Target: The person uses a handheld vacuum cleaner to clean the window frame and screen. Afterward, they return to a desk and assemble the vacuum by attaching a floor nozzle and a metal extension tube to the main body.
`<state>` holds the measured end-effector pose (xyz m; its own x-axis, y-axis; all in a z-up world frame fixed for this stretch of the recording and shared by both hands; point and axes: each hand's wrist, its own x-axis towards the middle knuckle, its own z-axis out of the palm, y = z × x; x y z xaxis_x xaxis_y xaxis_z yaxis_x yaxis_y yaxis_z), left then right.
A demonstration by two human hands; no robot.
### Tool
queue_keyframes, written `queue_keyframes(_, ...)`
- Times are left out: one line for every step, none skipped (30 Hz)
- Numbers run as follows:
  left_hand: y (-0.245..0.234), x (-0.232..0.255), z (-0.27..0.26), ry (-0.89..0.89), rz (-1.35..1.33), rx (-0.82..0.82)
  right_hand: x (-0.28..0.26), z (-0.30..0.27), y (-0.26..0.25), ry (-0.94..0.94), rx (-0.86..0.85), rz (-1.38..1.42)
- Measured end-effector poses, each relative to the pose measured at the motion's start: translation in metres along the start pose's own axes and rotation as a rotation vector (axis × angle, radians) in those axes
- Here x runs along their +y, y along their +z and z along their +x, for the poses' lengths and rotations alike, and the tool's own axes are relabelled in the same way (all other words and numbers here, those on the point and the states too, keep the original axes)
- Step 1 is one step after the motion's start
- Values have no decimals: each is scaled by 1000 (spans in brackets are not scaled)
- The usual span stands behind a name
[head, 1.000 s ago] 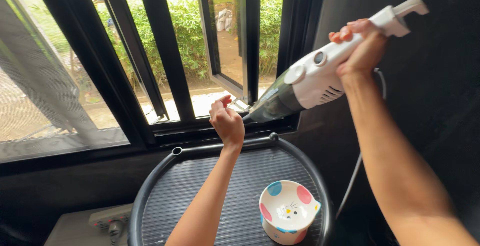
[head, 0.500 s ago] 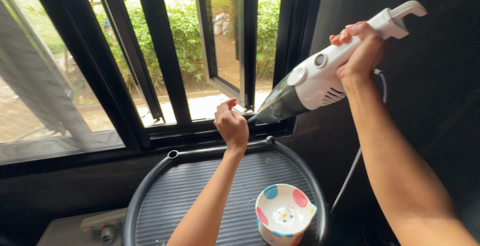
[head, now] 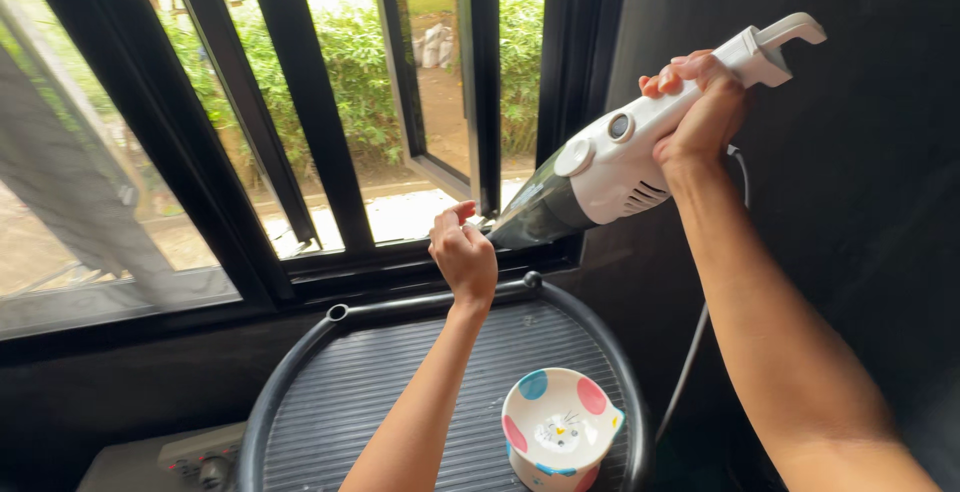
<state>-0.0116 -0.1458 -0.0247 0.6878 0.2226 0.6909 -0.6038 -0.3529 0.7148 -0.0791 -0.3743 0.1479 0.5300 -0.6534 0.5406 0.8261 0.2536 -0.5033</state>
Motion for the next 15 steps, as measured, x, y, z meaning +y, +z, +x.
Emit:
queue_keyframes(-5,-3,4,-1,6,12,4,-2,5,28,8,15)
queue_keyframes(-8,-5,6,-4,6,20,4,-4,8,52,17,25)
queue_keyframes(-10,-5,7,-7,7,28,4,-5,10,76,27,34)
queue_keyframes(-10,-5,8,-3,5,31,4,-6,10,80,35,31)
queue_keyframes(-10,-5,8,1,2,34,4,-7,8,84,43,27)
queue_keyframes(-10,-4,6,3,1,35,4,-8,5,89,53,22)
queue_keyframes(-10,-4,5,5,2,30,5,-7,2,96,35,29)
queue_keyframes(-7,-2,3,6,-3,25,3,-3,-3,98,16,31)
queue_keyframes(-4,0,1,6,-8,20,2,0,-8,100,-3,33)
queue_keyframes(-2,1,-1,8,-3,23,-1,3,-15,88,-6,22)
queue_keyframes(1,2,-4,10,3,27,-5,6,-22,75,-8,10)
queue_keyframes(4,4,-5,10,7,31,-9,7,-26,62,-10,-3)
queue_keyframes(7,4,-5,9,-1,32,-12,8,-30,46,15,-35)
queue_keyframes(12,5,-7,4,-10,28,-18,8,-36,32,42,-70)
queue_keyframes(16,6,-9,-1,-18,24,-23,9,-39,18,70,-106)
